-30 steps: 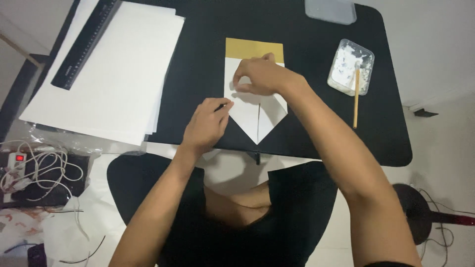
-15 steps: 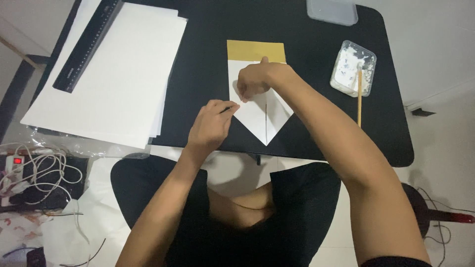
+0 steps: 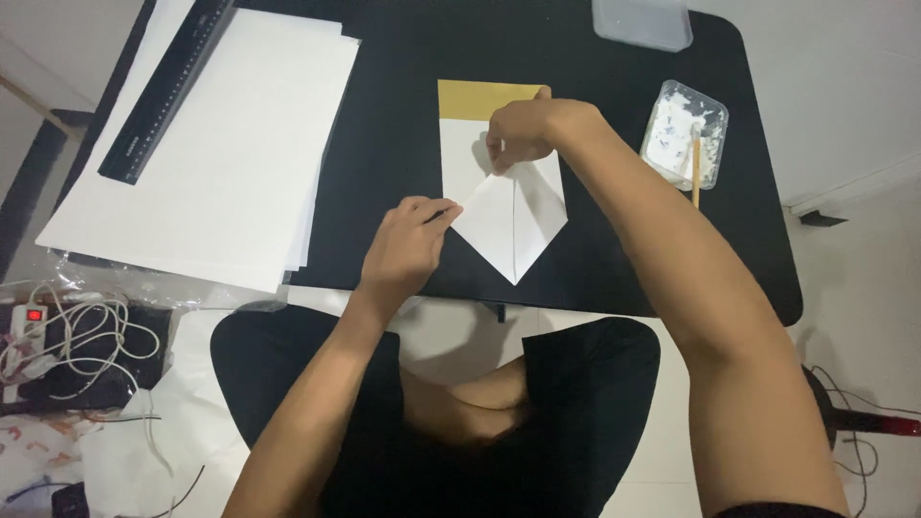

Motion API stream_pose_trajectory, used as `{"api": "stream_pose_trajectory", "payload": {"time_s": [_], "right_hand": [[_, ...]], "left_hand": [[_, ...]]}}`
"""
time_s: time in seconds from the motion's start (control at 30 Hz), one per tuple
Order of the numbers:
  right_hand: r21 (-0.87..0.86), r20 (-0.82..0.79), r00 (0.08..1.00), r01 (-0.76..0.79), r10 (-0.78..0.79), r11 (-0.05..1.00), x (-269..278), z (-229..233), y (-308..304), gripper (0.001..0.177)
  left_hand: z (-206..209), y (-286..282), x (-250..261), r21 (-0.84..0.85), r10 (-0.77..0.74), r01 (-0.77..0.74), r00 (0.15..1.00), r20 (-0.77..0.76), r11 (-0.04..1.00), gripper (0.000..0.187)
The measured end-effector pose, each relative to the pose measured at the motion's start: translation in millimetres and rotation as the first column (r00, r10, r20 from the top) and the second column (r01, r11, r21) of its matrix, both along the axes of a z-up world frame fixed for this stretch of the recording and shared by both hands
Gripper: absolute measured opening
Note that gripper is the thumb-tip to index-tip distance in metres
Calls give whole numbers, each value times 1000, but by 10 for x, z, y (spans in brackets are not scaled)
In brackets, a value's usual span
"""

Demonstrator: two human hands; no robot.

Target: Folding paper and applying glue with a brush to assemble a paper bag.

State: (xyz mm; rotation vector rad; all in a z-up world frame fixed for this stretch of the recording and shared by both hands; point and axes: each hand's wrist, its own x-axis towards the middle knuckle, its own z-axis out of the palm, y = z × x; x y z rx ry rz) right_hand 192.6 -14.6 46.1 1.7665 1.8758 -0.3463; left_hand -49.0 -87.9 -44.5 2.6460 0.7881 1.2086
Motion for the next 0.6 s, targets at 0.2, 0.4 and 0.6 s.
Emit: {"api": "stream_pose_trajectory", "payload": {"time_s": [0.2, 0.4, 0.6], "right_hand": [[74, -7, 997, 82, -81, 994, 3, 21, -84, 27], [108, -97, 995, 21, -10, 994, 176, -15, -82, 26], [301, -436, 898, 200, -52, 933, 638, -139, -293, 28]], "left_hand": [[-71, 24, 0, 15, -16, 16, 998, -62, 1000, 28], [0, 10, 9, 3, -26, 27, 998, -57, 1000, 34], [118, -4, 12, 116, -7, 5, 1000, 11, 993, 25]]}}
